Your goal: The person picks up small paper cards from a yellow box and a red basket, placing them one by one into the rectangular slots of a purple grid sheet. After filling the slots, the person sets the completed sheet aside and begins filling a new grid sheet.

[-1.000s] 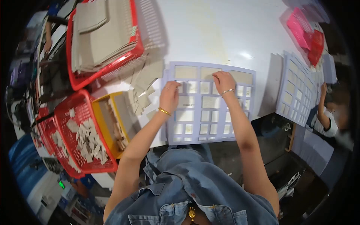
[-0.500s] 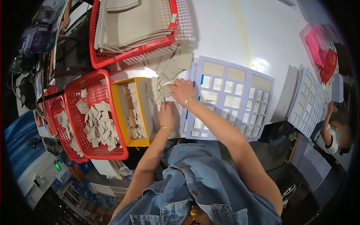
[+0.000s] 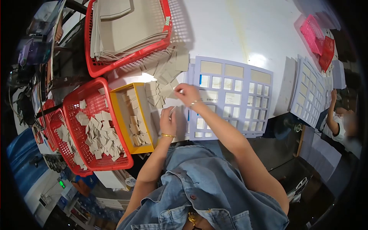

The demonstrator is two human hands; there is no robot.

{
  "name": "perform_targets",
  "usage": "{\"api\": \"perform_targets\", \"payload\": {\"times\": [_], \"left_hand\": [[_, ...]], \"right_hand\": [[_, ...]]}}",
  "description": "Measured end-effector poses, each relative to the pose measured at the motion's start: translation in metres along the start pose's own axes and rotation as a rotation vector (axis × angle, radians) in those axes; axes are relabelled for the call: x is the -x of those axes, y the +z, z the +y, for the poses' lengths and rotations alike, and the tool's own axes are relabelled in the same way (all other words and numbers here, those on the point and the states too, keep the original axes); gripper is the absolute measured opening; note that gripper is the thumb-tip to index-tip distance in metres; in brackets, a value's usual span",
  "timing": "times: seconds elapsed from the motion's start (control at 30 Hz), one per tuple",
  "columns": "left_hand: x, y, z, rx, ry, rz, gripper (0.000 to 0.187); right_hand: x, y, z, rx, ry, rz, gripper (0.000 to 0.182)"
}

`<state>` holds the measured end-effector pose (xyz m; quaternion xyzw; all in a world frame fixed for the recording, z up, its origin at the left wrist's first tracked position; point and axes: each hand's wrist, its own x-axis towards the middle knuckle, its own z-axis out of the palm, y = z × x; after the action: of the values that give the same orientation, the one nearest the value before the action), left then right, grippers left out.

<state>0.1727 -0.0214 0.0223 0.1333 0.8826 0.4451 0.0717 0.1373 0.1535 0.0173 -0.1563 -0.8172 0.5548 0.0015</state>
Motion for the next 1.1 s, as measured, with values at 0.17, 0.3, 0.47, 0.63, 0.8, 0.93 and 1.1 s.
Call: {"api": "perform_targets", "payload": {"times": [0.17,0.3,0.47,0.63,0.8,0.93,1.1], "left_hand": [[-0.046,0.028,0.047,0.153,-0.076,-0.123,0.017],[-0.097,0.072,0.057,0.061,0.194,-0.266,0.022],[-0.132,0.106,0.065,-0.132,0.226,-0.389,0.016],[-0.143,0.111,0.069,-0.269,0.161,-0.527,0.016],[-0.141,0.115,0.066,-0.218,0.299,-0.452,0.016],[-0.140,0.117,0.069,-0.226,0.223,-0.437,0.016],[-0.126,0.112,0.075,-0.397,0.290,-0.391,0.022]], "right_hand": [[0.022,-0.098,0.053,-0.301,0.169,0.323,0.016],[0.025,-0.155,0.071,-0.011,0.236,0.247,0.017],[0.014,-0.164,0.068,0.066,0.190,0.164,0.014],[0.004,-0.164,0.062,0.149,0.190,0.056,0.014],[0.000,-0.159,0.072,0.256,0.083,0.014,0.012],[-0.001,-0.152,0.075,0.420,0.024,0.049,0.012],[0.014,-0.144,0.062,0.618,-0.038,0.151,0.016]]}}
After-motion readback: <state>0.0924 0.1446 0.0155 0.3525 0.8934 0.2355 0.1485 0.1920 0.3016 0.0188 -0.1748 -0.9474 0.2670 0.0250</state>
